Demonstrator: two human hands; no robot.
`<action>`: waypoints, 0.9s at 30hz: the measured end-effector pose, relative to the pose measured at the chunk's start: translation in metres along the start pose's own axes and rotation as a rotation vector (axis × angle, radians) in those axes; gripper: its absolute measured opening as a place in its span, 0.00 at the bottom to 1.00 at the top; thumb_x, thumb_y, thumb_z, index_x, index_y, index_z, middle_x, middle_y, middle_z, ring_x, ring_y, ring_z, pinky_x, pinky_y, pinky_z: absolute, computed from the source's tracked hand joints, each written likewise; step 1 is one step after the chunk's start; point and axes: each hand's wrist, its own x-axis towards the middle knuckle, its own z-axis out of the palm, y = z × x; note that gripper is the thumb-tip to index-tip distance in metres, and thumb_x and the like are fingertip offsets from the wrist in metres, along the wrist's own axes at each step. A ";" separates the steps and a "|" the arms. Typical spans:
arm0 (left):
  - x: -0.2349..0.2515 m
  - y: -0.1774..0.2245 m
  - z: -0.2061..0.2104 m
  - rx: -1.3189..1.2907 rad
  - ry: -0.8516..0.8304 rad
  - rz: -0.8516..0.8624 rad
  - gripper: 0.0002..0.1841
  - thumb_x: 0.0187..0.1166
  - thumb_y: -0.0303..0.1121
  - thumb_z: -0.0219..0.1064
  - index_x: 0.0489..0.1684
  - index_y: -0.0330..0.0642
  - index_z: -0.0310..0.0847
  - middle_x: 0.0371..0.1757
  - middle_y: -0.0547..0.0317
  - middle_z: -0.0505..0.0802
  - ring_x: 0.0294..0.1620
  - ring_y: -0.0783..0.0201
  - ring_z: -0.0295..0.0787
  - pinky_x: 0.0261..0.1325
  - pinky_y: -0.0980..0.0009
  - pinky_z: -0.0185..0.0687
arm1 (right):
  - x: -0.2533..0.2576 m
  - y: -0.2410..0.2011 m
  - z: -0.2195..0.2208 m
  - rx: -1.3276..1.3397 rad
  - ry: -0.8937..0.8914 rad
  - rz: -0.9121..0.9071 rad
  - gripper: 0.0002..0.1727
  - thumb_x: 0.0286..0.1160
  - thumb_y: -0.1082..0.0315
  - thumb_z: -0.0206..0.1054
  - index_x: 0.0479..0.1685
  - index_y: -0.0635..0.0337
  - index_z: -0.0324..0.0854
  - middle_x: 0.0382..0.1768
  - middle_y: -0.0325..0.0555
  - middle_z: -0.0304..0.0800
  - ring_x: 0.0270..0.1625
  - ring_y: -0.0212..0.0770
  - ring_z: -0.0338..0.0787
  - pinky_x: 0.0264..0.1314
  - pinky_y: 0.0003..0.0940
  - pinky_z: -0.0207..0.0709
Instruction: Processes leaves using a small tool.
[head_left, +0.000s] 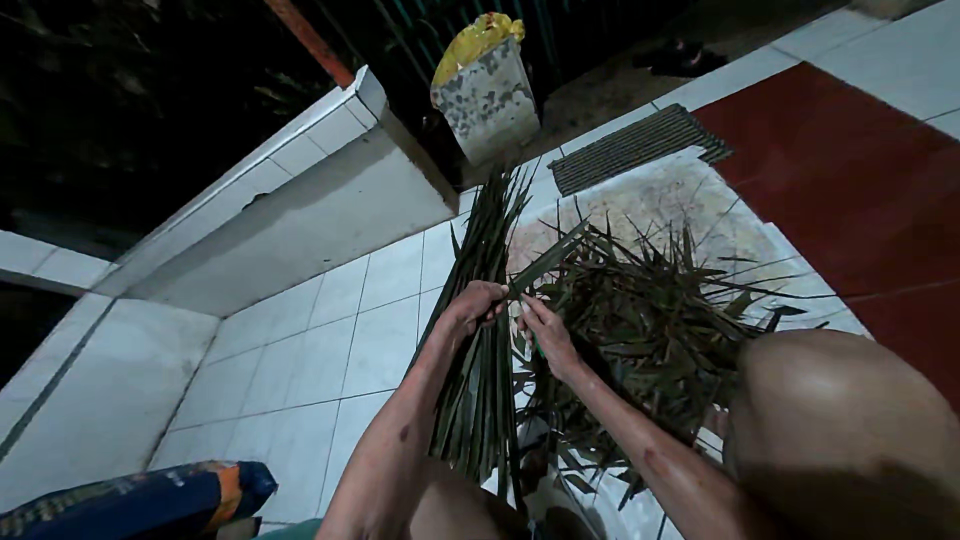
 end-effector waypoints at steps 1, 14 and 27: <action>0.001 -0.001 0.000 -0.006 -0.008 -0.002 0.12 0.92 0.40 0.56 0.48 0.41 0.80 0.19 0.65 0.77 0.11 0.75 0.66 0.14 0.81 0.61 | 0.001 0.001 0.000 0.003 0.010 0.000 0.26 0.93 0.57 0.54 0.83 0.58 0.73 0.36 0.42 0.86 0.28 0.33 0.79 0.30 0.27 0.75; 0.007 -0.004 0.002 -0.098 -0.061 -0.027 0.10 0.91 0.37 0.56 0.41 0.43 0.77 0.16 0.69 0.72 0.09 0.76 0.61 0.12 0.82 0.57 | -0.002 0.006 0.002 0.000 0.028 -0.014 0.26 0.93 0.58 0.54 0.84 0.58 0.72 0.36 0.42 0.85 0.29 0.33 0.79 0.31 0.27 0.75; 0.000 -0.004 0.006 -0.031 -0.105 -0.026 0.13 0.92 0.39 0.55 0.49 0.41 0.83 0.16 0.70 0.71 0.09 0.77 0.58 0.11 0.82 0.54 | 0.001 0.012 0.003 -0.282 0.231 -0.043 0.25 0.90 0.53 0.57 0.77 0.59 0.80 0.49 0.50 0.92 0.46 0.40 0.90 0.57 0.40 0.84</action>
